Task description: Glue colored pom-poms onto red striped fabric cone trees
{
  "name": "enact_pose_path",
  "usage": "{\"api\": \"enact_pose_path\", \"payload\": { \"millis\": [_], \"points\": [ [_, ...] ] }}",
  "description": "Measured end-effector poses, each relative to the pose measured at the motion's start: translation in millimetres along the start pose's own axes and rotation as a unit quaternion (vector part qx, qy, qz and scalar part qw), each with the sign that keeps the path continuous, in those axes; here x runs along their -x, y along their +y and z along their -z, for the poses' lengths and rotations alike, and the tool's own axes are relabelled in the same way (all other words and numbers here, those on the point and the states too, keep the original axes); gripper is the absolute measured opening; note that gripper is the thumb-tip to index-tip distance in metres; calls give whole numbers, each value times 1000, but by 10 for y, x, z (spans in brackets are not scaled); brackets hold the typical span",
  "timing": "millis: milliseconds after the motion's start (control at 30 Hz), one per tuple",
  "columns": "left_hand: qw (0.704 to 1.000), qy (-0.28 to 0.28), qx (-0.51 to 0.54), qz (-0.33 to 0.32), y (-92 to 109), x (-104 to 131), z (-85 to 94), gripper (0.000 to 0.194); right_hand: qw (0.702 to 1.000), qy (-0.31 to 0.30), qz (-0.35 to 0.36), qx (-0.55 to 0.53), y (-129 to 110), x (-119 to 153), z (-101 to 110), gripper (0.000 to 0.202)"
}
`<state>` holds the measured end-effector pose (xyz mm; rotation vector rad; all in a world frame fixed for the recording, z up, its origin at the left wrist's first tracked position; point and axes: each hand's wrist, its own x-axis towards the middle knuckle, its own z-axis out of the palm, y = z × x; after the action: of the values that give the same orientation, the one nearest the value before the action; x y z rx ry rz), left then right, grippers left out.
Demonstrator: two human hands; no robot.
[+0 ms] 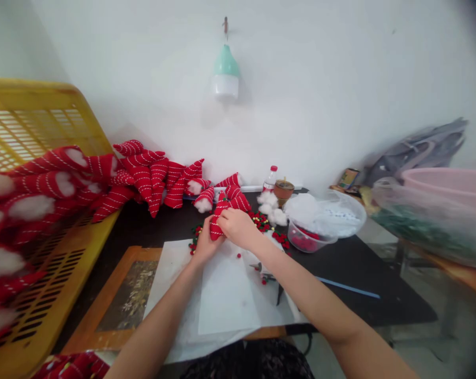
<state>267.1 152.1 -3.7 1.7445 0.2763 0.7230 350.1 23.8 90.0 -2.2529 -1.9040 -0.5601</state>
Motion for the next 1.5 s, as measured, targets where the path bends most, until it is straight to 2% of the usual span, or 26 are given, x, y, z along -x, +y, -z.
{"api": "enact_pose_path", "payload": {
  "millis": [200,300,400,500,600,700,900,1133,1267,1400,1500],
  "points": [
    [1000,2,-6,-14,-15,-4,-8,72,1000,2,7,9,-25,19,-10,21],
    [1000,4,11,3,-23,-5,-4,73,993,77,-29,-88,94,64,43,21],
    [998,-3,58,12,-6,15,0,73,951,192,-89,-227,278,98,106,16],
    [993,-22,108,31,30,54,8,75,911,242,-133,-307,426,98,121,9],
    [990,-43,133,31,54,85,17,76,894,242,-152,-345,475,74,80,7],
    [988,-54,144,21,56,92,19,77,890,243,-142,-358,447,45,37,8],
    [986,-61,151,24,59,82,7,81,907,242,-99,-331,371,-18,56,12],
    [988,-71,139,17,40,82,3,81,932,200,-109,-280,373,-39,38,13],
    [989,-77,126,6,2,65,-4,82,936,193,-98,-278,388,-31,21,15],
    [990,-65,124,9,-2,65,11,82,913,242,-95,-314,429,7,36,17],
    [987,-53,150,37,34,96,37,82,878,297,-144,-346,447,122,79,16]
  ]
}}
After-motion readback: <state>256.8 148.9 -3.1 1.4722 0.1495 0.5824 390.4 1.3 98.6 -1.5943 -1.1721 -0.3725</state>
